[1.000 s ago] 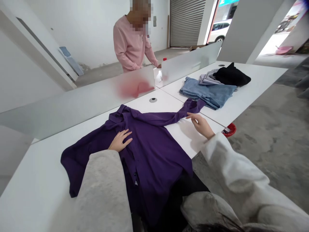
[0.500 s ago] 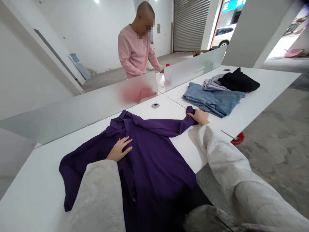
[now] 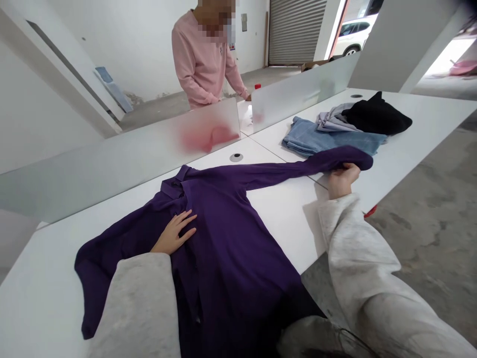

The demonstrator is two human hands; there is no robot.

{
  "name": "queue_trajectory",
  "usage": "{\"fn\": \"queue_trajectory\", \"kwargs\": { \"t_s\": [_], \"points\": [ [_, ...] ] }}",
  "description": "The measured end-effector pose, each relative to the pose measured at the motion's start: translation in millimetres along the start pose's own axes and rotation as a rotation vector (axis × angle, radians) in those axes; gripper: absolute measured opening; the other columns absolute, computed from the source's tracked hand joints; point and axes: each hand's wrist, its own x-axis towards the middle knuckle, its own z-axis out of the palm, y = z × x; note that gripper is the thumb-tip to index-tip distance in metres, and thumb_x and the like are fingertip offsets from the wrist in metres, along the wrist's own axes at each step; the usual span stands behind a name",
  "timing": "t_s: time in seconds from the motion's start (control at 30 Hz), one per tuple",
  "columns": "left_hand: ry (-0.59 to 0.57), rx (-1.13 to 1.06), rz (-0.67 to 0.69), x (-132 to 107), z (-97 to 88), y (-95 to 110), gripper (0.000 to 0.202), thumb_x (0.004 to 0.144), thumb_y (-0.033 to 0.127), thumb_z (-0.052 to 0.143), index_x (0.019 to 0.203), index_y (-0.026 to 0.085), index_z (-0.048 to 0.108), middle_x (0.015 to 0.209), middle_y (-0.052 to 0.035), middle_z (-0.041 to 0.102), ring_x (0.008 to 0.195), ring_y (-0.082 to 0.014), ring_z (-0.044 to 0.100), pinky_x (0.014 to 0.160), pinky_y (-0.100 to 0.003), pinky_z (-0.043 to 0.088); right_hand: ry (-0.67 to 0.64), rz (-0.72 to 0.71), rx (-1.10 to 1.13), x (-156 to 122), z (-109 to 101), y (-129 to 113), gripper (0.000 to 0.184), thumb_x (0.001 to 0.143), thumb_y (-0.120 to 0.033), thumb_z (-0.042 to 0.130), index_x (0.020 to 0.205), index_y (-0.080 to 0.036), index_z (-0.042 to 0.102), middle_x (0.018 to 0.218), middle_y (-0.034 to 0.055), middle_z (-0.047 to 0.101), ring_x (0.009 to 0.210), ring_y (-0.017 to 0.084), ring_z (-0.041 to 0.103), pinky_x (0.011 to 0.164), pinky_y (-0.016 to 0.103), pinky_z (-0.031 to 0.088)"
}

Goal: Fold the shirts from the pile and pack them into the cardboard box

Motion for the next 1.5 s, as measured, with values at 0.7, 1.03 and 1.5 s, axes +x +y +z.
{"fn": "queue_trajectory", "kwargs": {
  "t_s": [0.7,1.03,1.5],
  "points": [
    [0.099,-0.023,0.014,0.8,-4.8,-0.1,0.055,0.086,0.063,0.035,0.11,0.026,0.067,0.126,-0.0071,0.061,0.121,-0.0252,0.051,0.105,-0.047,0.037,-0.181,-0.177,-0.966,-44.8,-9.1,-21.7,0.051,0.073,-0.014,0.047,0.124,-0.013,0.051,0.125,0.0201,0.051,0.117,0.033,0.045,0.099,0.054,0.025],
    [0.073,-0.042,0.011,2.2,-4.3,-0.8,0.058,0.086,0.065,0.033,0.114,0.025,0.066,0.129,-0.0081,0.058,0.122,-0.0259,0.05,0.106,-0.048,0.036,-0.035,-0.242,-0.977,-44.4,-8.8,-22.2,0.047,0.084,-0.017,0.039,0.13,-0.014,0.048,0.132,0.016,0.05,0.125,0.029,0.04,0.101,0.051,0.026],
    [0.017,-0.013,0.001,1.9,-5.9,0.6,0.06,0.087,0.064,0.029,0.118,0.025,0.063,0.133,-0.0067,0.055,0.127,-0.0241,0.046,0.109,-0.046,0.031,-0.595,-0.489,-1.361,-33.1,-45.8,7.9,0.046,0.092,-0.03,0.033,0.131,-0.011,0.049,0.135,0.016,0.05,0.123,0.028,0.042,0.104,0.048,0.026]
  ]
}}
